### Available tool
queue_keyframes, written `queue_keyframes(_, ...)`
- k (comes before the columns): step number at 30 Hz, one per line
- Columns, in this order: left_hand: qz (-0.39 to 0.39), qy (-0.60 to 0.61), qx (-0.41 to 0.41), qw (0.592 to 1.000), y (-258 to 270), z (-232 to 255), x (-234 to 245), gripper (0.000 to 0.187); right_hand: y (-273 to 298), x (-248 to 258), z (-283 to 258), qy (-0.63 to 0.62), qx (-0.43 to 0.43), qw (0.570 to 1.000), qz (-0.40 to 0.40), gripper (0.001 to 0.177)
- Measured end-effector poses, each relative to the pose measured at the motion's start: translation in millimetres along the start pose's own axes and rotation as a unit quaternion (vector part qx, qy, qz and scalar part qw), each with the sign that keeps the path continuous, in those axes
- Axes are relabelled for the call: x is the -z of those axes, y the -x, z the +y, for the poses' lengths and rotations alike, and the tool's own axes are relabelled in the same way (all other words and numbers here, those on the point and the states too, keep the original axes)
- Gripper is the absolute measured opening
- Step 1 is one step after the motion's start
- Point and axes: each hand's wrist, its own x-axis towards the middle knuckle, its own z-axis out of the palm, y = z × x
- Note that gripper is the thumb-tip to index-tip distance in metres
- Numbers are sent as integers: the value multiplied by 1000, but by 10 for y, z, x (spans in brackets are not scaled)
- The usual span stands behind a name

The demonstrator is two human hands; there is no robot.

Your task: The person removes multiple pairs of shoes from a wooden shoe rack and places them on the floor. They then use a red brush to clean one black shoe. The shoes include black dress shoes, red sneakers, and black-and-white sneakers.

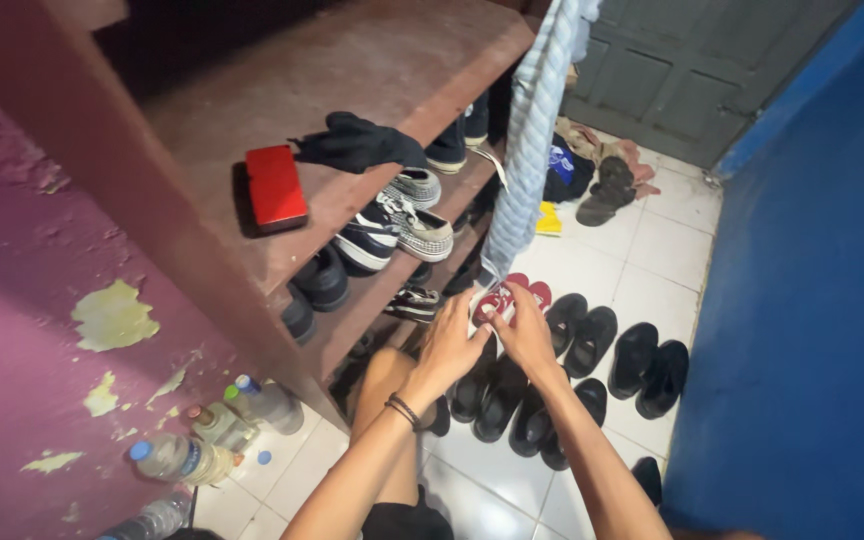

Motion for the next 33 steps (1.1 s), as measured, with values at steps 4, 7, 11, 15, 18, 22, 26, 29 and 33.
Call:
queue_keyframes(4, 41, -8, -5, 999, -52, -1, 203, 63, -77, 27, -329, -35, -2, 999, -32, 64)
queue_keyframes(7, 66, -8, -12, 998, -76, -3, 360, 65, -118, -15, -489, -48, -10, 998, -41, 66)
queue_keyframes(11, 95, -33, -1, 995, -139, -26, 541, 68, -208, -100, -639, -62, 68, 996, -19, 66)
queue_keyframes(15, 126, -70, -15, 989, -149, -105, 660, 70, -255, -132, -849, -77, 83, 993, -20, 67)
queue_keyframes(18, 142, -75, -33, 986, -127, -168, 723, 70, -247, -136, -939, -83, 14, 995, -54, 66)
queue_keyframes(22, 127, -67, 9, 990, -73, -213, 762, 70, -269, -228, -918, -76, 83, 993, -29, 65)
queue_keyframes(26, 147, -83, -6, 986, -42, -283, 787, 70, -311, -326, -925, -96, 104, 990, -28, 65)
queue_keyframes(29, 146, -97, 33, 984, -54, -309, 861, 71, -367, -364, -1002, -105, 94, 989, -36, 65)
queue_keyframes(33, 148, -90, 44, 984, -49, -309, 959, 71, -414, -398, -1088, -90, 90, 992, -9, 59)
